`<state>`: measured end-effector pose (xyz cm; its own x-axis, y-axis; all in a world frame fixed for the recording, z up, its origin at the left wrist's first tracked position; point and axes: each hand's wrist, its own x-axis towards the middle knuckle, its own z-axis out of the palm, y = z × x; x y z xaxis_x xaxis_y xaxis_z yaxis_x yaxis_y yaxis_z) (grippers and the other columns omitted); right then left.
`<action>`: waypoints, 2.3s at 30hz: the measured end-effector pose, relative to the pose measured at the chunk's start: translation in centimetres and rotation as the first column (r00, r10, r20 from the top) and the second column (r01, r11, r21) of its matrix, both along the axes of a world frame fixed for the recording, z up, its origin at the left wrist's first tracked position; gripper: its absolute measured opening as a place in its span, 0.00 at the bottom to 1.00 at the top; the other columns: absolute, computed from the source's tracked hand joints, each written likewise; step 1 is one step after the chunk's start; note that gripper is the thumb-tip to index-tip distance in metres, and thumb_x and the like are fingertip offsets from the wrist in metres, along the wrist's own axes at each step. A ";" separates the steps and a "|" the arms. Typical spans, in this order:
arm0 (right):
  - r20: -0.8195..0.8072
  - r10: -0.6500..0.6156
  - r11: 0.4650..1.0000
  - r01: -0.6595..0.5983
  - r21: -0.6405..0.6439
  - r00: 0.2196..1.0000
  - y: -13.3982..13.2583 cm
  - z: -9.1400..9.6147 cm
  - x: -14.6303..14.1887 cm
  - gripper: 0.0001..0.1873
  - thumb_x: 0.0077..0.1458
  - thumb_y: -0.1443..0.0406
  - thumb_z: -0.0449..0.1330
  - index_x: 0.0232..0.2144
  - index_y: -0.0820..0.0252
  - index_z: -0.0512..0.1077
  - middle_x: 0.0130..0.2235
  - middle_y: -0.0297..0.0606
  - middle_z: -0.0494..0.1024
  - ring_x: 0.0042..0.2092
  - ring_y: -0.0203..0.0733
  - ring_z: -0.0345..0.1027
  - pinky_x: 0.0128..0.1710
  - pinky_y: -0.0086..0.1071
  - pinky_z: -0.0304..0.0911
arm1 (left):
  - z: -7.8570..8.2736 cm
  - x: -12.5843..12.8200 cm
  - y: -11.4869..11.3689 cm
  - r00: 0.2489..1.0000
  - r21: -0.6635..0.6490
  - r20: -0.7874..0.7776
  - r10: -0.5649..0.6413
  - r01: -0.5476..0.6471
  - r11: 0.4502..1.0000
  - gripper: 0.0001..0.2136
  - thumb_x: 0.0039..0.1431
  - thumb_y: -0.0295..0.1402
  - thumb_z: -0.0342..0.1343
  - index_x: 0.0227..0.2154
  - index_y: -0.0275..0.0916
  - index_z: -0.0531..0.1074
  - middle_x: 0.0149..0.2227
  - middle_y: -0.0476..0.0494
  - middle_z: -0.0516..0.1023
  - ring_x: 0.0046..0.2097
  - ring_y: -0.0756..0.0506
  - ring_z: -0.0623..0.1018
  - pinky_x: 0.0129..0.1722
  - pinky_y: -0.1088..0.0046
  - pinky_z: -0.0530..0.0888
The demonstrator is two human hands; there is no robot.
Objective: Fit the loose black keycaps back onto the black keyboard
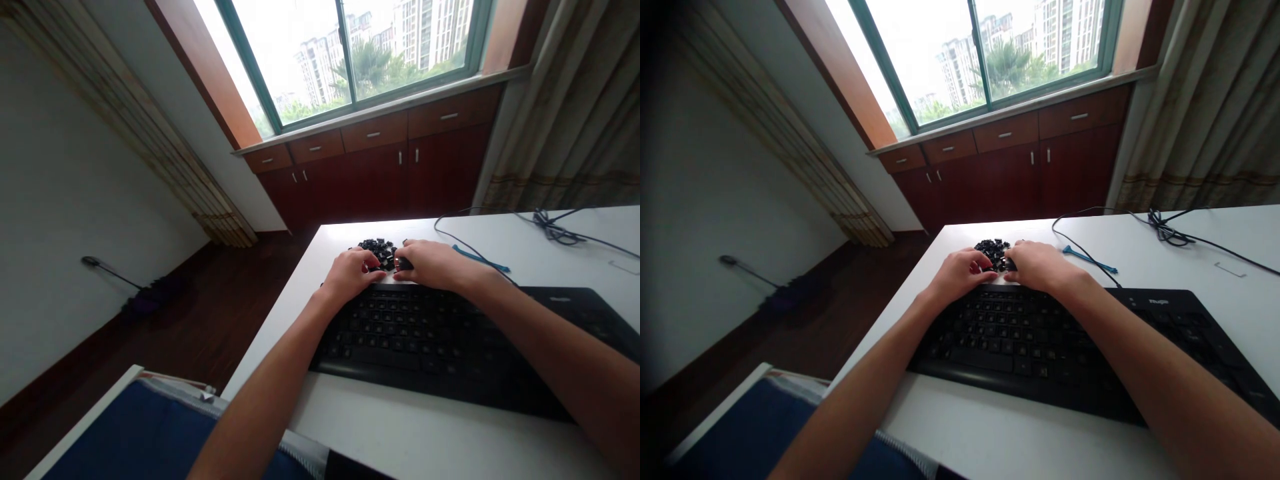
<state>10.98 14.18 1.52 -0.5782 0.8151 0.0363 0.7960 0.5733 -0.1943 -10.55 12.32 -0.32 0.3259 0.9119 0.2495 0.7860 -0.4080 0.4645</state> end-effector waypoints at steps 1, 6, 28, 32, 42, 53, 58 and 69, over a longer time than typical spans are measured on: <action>0.001 -0.005 1.000 0.005 -0.008 1.000 0.1 0.1 0.1 0.16 0.56 0.52 0.62 0.40 0.55 0.77 0.44 0.45 0.78 0.38 0.49 0.73 0.30 0.34 0.58 | 0.0 0.0 0.0 1.000 -0.001 0.002 0.002 -0.002 1.000 0.10 0.53 0.39 0.67 0.34 0.38 0.80 0.34 0.44 0.80 0.32 0.47 0.77 0.33 0.71 0.74; -0.007 -0.018 0.999 0.018 -0.040 1.000 0.1 0.2 0.4 0.18 0.54 0.51 0.63 0.43 0.54 0.77 0.42 0.45 0.80 0.39 0.50 0.73 0.30 0.34 0.58 | -0.2 0.0 0.1 1.000 0.000 -0.002 0.007 -0.007 1.000 0.11 0.52 0.40 0.68 0.34 0.38 0.81 0.33 0.44 0.79 0.32 0.46 0.77 0.34 0.69 0.74; -0.426 0.034 0.928 -0.187 -0.323 0.904 -0.4 3.4 1.4 0.19 0.52 0.52 0.66 0.45 0.52 0.79 0.39 0.36 0.83 0.40 0.45 0.75 0.38 0.34 0.68 | 0.5 -0.7 -1.0 0.856 0.074 0.439 -0.275 0.271 0.960 0.11 0.57 0.36 0.66 0.41 0.36 0.80 0.44 0.41 0.77 0.42 0.47 0.81 0.46 0.68 0.82; -0.452 0.027 0.933 -0.185 -0.310 0.892 -0.4 3.1 1.2 0.19 0.51 0.54 0.68 0.45 0.51 0.79 0.39 0.35 0.83 0.40 0.44 0.76 0.39 0.34 0.69 | 0.4 -0.7 -0.9 0.819 0.048 0.504 -0.274 0.290 0.956 0.12 0.56 0.36 0.67 0.40 0.36 0.80 0.43 0.40 0.77 0.43 0.46 0.81 0.47 0.66 0.82; -0.469 0.010 0.950 -0.155 -0.273 0.883 -0.7 3.3 1.1 0.14 0.52 0.54 0.66 0.39 0.55 0.79 0.35 0.35 0.83 0.37 0.43 0.75 0.36 0.34 0.67 | 0.4 -0.6 -1.0 0.770 0.008 0.592 -0.238 0.290 0.957 0.12 0.53 0.36 0.69 0.38 0.36 0.80 0.44 0.41 0.78 0.44 0.46 0.80 0.44 0.66 0.82; -0.409 -0.002 0.961 -0.112 -0.253 0.912 -0.5 3.4 1.5 0.13 0.53 0.60 0.63 0.42 0.54 0.80 0.37 0.34 0.83 0.36 0.41 0.74 0.34 0.32 0.66 | 0.0 -1.1 -1.2 0.787 -0.074 0.570 -0.237 0.337 0.939 0.16 0.55 0.37 0.68 0.43 0.34 0.80 0.38 0.40 0.83 0.40 0.45 0.83 0.44 0.65 0.82; -0.385 0.008 0.958 -0.118 -0.263 0.923 -0.5 3.4 1.6 0.14 0.53 0.59 0.64 0.41 0.55 0.80 0.33 0.34 0.82 0.31 0.39 0.71 0.30 0.31 0.63 | 0.1 -1.0 -1.3 0.781 -0.039 0.543 -0.308 0.390 0.920 0.14 0.56 0.33 0.66 0.44 0.35 0.80 0.45 0.38 0.82 0.43 0.46 0.82 0.49 0.65 0.81; -0.358 -0.010 0.945 -0.108 -0.308 0.934 -0.7 4.1 1.9 0.12 0.53 0.59 0.64 0.40 0.54 0.80 0.30 0.33 0.80 0.25 0.36 0.67 0.25 0.30 0.61 | 0.3 -1.0 -1.6 0.802 -0.017 0.494 -0.336 0.396 0.918 0.15 0.58 0.30 0.63 0.47 0.33 0.78 0.41 0.38 0.82 0.41 0.47 0.82 0.47 0.67 0.81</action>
<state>12.87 13.43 5.62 -0.6153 0.7882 -0.0119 0.6150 0.4706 -0.6327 -11.54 10.77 -0.03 0.5105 0.7798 0.3624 0.2603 -0.5418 0.7992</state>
